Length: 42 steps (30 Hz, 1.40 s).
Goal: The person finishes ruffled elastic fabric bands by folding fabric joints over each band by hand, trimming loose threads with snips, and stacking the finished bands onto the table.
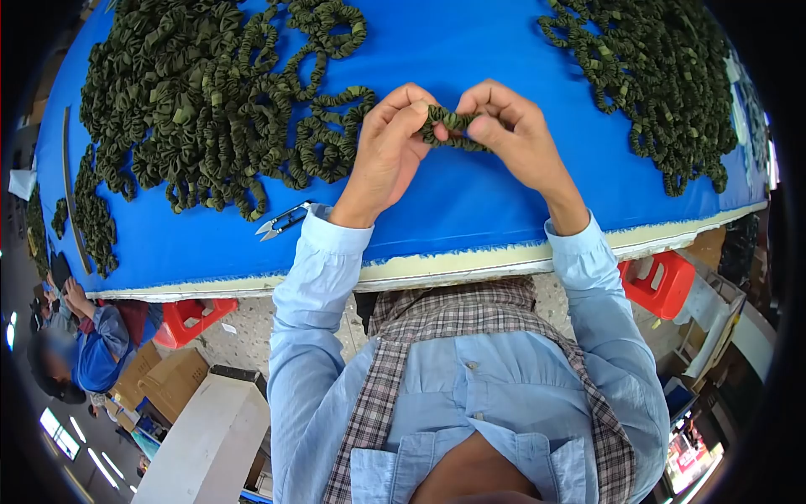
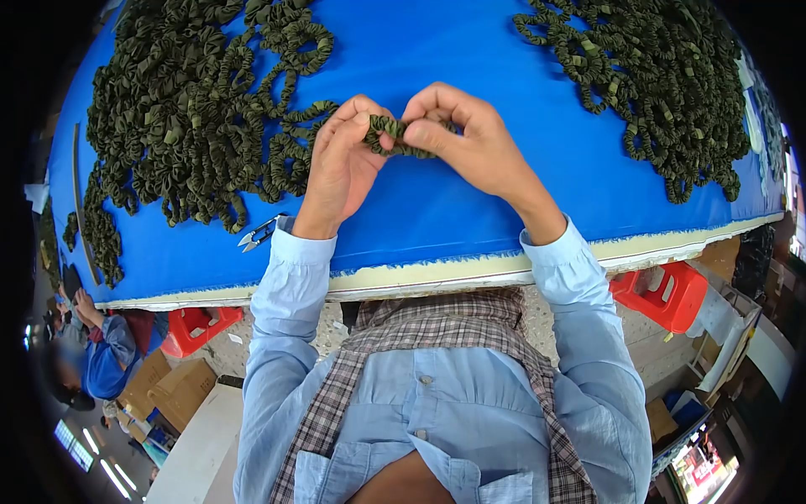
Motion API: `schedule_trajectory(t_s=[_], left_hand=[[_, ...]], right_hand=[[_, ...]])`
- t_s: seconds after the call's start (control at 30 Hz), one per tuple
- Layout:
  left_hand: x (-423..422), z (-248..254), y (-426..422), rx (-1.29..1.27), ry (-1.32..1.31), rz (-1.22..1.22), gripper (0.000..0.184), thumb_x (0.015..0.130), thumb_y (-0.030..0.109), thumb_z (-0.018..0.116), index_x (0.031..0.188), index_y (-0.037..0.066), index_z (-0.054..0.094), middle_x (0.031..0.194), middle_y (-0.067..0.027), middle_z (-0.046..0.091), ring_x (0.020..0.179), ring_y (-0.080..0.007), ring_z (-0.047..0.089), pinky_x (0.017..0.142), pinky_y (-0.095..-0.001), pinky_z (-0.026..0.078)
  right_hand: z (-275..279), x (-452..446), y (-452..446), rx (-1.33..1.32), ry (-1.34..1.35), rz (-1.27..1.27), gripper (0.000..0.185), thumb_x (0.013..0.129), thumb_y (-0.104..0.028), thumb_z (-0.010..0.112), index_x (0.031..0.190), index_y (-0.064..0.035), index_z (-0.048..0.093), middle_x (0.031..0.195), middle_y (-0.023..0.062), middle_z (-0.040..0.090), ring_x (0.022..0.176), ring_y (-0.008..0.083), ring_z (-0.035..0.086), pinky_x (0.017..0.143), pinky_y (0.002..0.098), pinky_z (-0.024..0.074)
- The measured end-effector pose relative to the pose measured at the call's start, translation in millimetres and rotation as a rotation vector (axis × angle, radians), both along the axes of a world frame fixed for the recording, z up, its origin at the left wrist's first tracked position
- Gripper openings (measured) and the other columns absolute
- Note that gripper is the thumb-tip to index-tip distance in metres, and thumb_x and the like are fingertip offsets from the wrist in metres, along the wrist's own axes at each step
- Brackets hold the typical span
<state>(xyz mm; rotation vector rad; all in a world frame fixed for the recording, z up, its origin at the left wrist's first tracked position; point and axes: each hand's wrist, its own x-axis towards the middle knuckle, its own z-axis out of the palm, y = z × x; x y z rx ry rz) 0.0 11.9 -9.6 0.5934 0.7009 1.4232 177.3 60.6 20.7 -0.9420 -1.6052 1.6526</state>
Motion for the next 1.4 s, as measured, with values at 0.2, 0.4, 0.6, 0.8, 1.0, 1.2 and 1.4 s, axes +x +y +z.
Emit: schedule_trajectory(t_s=[0.2,0.4,0.6,0.8,1.0,1.2,1.4], left_hand=[[-4.2,-5.4,-3.2,0.025,-0.388,-0.204,0.018,0.103,0.023,0.053,0.107,0.006,0.053,0.063,0.0024,0.045,0.056,-0.0067,0.04,0.058,-0.0242,0.035],[-18.3,7.4,-2.7,0.087,-0.27,-0.313,0.016,0.104,0.021,0.052,0.108,0.005,0.05,0.054,0.0067,0.034,0.045,-0.0037,0.028,0.046,-0.0208,0.023],[-14.5,3.7,-4.2,0.027,0.028,-0.33,0.013,0.103,0.016,0.053,0.108,0.005,0.05,0.052,0.0084,0.028,0.042,-0.0032,0.023,0.043,-0.0203,0.019],[-25.7,8.9,-5.8,-0.067,-0.152,-0.353,0.02,0.101,0.013,0.055,0.117,0.002,0.053,0.051,0.0073,0.031,0.041,-0.0034,0.022,0.042,-0.0212,0.02],[-4.7,17.7,-7.4,-0.036,0.413,-0.128,0.023,0.095,0.007,0.063,0.117,0.0,0.061,0.054,0.0024,0.047,0.042,-0.0044,0.035,0.043,-0.0205,0.031],[14.8,4.2,-9.6,0.248,0.83,0.209,0.027,0.084,0.001,0.074,0.111,0.001,0.071,0.077,-0.0047,0.07,0.06,-0.0077,0.057,0.055,-0.0189,0.046],[4.4,13.1,-13.0,0.076,0.743,0.123,0.025,0.078,0.001,0.079,0.103,0.001,0.075,0.091,-0.0075,0.075,0.072,-0.0098,0.064,0.063,-0.0182,0.05]], right_hand=[[0.8,1.0,-2.7,0.001,0.094,0.059,0.017,0.098,-0.019,0.062,0.086,-0.0073,0.062,0.062,-0.0017,0.052,0.064,0.007,0.045,0.063,0.0208,0.0368],[-10.3,9.0,11.0,-0.412,0.616,-0.053,0.018,0.097,-0.017,0.062,0.081,-0.0072,0.062,0.057,-0.0015,0.049,0.061,0.0082,0.046,0.058,0.0226,0.0372],[-1.3,22.6,8.2,-0.377,0.152,0.172,0.018,0.096,-0.015,0.061,0.081,-0.0047,0.064,0.056,-0.0016,0.047,0.058,0.0098,0.046,0.059,0.0246,0.0396],[-2.7,25.3,8.5,-0.381,0.319,0.095,0.017,0.095,-0.016,0.064,0.082,-0.004,0.066,0.059,-0.001,0.05,0.057,0.0068,0.045,0.059,0.0222,0.0401],[2.1,8.7,0.9,-0.368,0.28,-0.046,0.017,0.094,-0.016,0.066,0.082,-0.0045,0.066,0.062,-0.0009,0.052,0.056,0.0052,0.044,0.06,0.0204,0.0416],[-4.7,-0.6,-3.1,-0.234,0.154,-0.071,0.019,0.094,-0.016,0.066,0.079,-0.0057,0.066,0.064,-0.0008,0.054,0.054,0.0052,0.044,0.06,0.0202,0.0425],[-13.3,-0.1,-2.8,-0.286,0.296,-0.145,0.022,0.094,-0.016,0.066,0.074,-0.0069,0.065,0.062,-0.0013,0.052,0.053,0.0049,0.042,0.059,0.0195,0.0407]])
